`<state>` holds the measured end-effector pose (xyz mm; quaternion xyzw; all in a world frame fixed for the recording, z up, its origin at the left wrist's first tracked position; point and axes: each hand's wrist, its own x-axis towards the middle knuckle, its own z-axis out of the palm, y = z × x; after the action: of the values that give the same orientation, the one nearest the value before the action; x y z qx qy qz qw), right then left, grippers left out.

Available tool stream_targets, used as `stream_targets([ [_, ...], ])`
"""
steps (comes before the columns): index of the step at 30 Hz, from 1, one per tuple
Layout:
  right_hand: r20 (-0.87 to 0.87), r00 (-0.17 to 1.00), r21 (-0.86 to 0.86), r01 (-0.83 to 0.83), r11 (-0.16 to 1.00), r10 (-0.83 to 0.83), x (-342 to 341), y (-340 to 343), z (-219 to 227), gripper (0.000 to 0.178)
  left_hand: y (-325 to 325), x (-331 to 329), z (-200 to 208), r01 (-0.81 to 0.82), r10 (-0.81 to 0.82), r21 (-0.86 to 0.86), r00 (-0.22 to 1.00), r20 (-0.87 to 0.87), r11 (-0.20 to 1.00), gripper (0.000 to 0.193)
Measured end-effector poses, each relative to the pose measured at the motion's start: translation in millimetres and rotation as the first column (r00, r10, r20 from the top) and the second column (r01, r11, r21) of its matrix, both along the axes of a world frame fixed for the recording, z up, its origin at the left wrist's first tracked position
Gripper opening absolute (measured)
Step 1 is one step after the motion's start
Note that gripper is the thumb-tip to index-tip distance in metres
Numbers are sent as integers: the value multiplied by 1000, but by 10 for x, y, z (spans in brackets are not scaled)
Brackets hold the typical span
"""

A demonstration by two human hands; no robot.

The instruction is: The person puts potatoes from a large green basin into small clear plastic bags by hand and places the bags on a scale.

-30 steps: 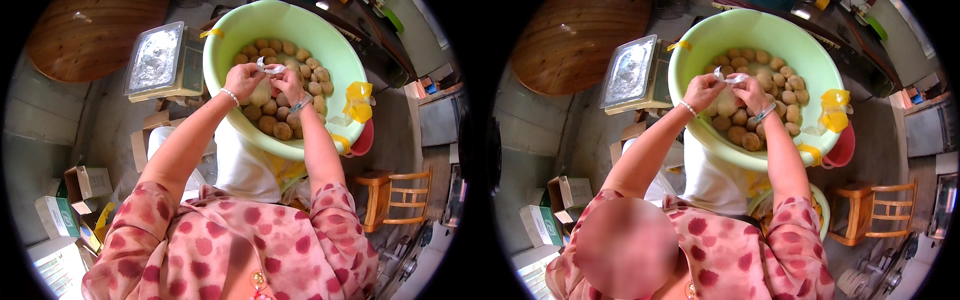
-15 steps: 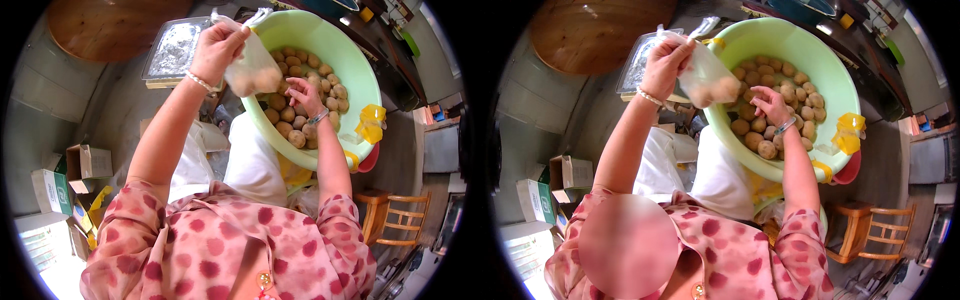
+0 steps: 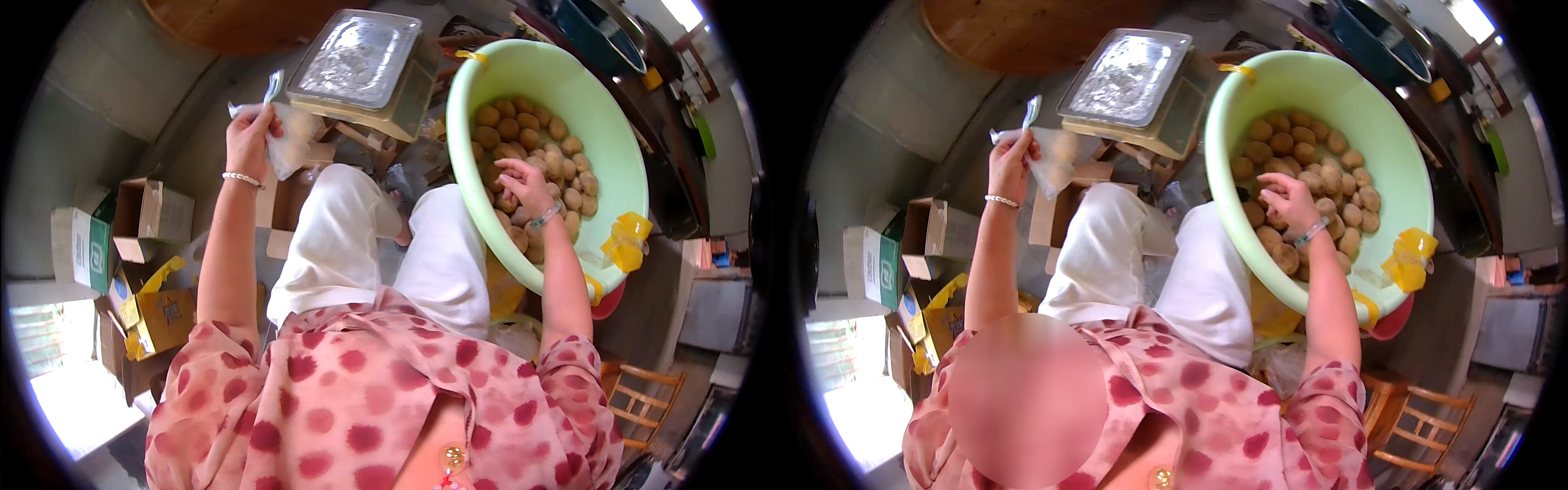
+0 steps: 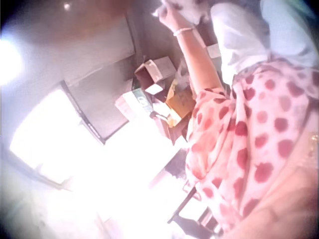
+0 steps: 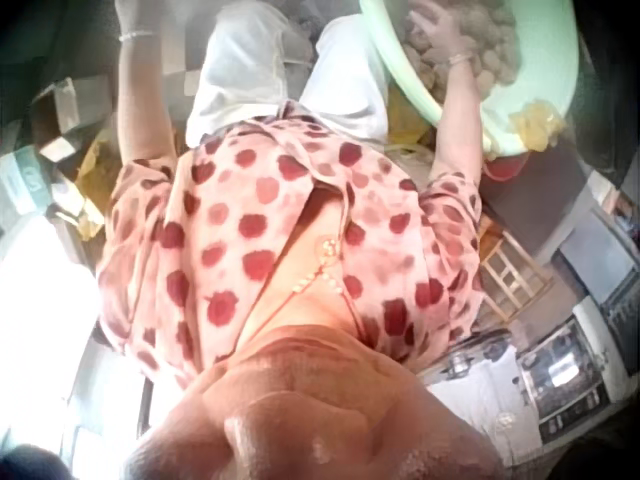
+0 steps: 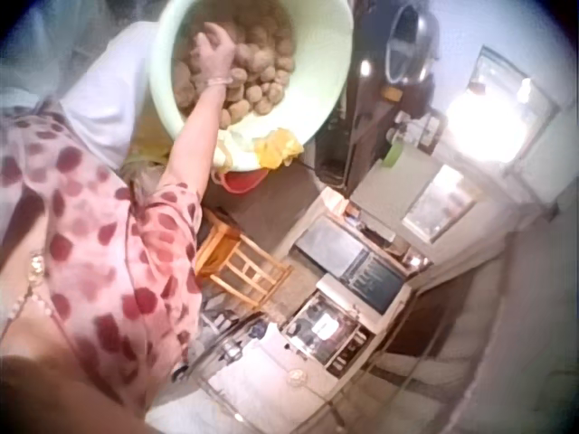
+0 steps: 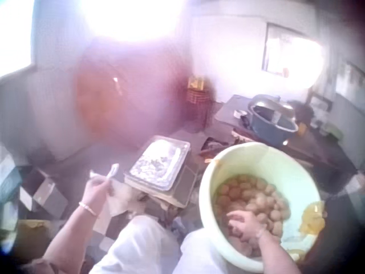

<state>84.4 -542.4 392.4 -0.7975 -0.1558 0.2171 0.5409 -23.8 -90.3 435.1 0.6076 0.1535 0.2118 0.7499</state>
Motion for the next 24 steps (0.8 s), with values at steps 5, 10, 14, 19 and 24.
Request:
stream_targets([
  [5, -11, 999, -68, -31, 997, 31, -59, 164, 130, 30, 466, -357, -741, -247, 223, -62, 939, -263, 967, 13],
  [10, 173, 980, -184, -71, 980, 103, -250, 561, 389, 48, 734, -646, -1460, -376, 287, -254, 901, -326, 891, 12],
  [14, 424, 892, -460, 66, 886, 154, -389, 863, 459, 63, 796, -728, -1956, -548, 395, -305, 806, -440, 779, 9],
  [19, 492, 855, -532, 147, 834, 163, -448, 935, 380, 65, 738, -678, -2442, -692, 430, -304, 672, -603, 655, 4],
  [24, 520, 838, -502, 142, 853, 166, -442, 987, 369, 64, 661, -591, -2793, -736, 410, -366, 640, -649, 569, 6],
])
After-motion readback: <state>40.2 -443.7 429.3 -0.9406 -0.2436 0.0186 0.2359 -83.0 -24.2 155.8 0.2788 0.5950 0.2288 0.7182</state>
